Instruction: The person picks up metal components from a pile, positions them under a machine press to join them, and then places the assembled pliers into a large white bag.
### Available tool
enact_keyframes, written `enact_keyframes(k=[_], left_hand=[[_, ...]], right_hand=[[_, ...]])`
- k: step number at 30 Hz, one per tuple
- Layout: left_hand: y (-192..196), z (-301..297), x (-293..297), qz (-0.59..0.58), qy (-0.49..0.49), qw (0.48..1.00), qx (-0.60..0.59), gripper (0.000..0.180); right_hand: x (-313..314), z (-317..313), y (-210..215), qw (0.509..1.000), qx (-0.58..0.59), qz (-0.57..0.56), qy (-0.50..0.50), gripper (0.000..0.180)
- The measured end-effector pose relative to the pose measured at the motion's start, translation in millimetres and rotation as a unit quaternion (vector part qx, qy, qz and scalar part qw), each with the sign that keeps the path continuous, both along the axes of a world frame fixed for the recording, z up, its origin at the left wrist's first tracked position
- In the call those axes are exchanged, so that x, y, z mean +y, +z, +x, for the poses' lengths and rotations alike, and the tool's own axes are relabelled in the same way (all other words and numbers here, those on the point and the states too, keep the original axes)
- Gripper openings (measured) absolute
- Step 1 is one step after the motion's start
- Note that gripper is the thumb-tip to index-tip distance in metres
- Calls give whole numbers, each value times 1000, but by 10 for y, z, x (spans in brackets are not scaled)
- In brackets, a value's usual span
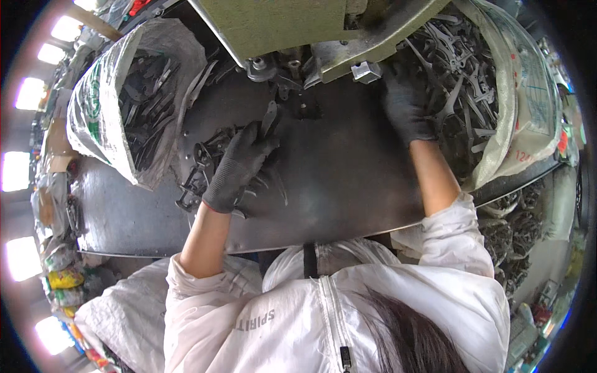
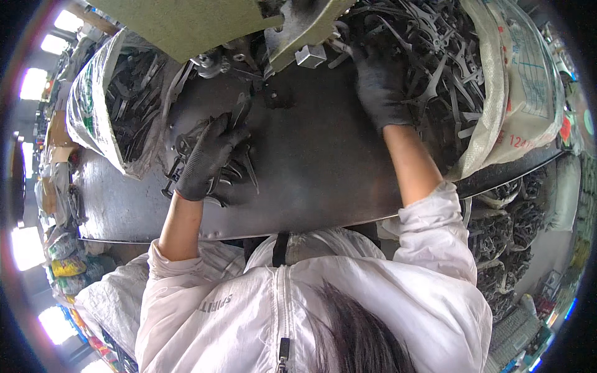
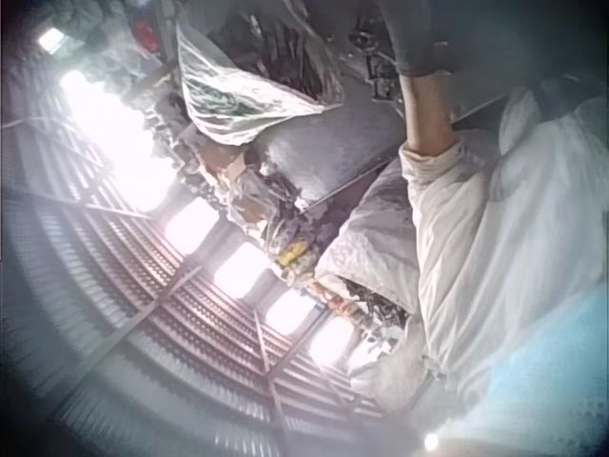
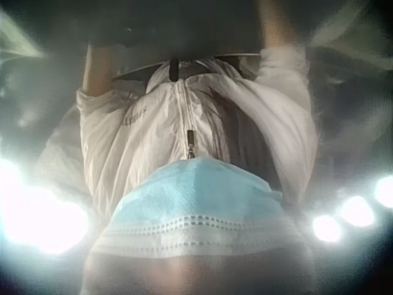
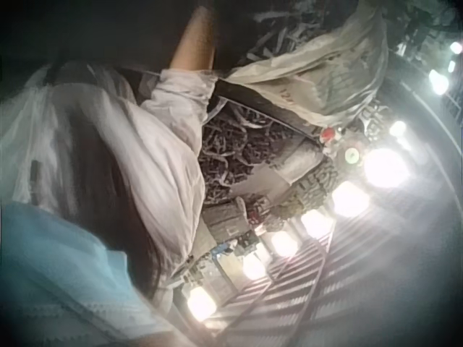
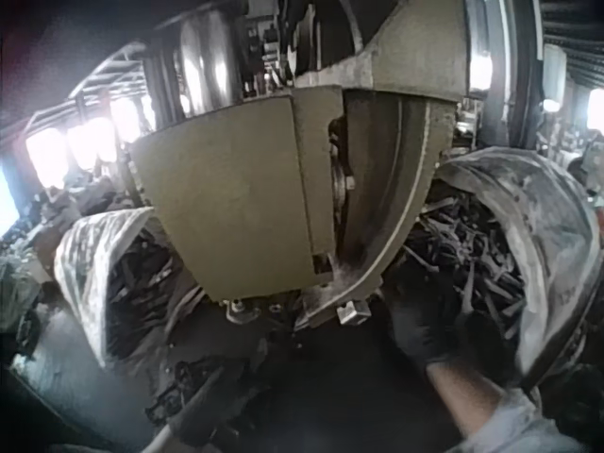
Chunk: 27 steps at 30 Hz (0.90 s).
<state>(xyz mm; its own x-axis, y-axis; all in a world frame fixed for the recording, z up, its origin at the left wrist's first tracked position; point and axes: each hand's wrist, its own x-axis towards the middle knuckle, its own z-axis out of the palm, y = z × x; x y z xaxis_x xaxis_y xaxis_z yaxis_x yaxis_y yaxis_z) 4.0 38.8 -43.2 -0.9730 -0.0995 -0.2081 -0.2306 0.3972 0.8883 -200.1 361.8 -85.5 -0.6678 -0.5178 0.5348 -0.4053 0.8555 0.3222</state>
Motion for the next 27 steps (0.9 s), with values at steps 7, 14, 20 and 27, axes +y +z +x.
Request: enact_keyframes(k=[7,14,20,27], left_hand=[[82,-78,95,156,-6,983,95,50],[120,-340,141,67,-64,991,93,41],[101,-414,95,-41,-57,994,86,38],[85,-478,154,205,-39,972,-106,31]], right_hand=[[-574,745,680,505,-583,-633,69,25],[-893,1083,705,446,-652,-594,152,25],[-1001,1049,599,520,-608,-585,129,28],[-977,982,317,592,-602,-525,109,29]])
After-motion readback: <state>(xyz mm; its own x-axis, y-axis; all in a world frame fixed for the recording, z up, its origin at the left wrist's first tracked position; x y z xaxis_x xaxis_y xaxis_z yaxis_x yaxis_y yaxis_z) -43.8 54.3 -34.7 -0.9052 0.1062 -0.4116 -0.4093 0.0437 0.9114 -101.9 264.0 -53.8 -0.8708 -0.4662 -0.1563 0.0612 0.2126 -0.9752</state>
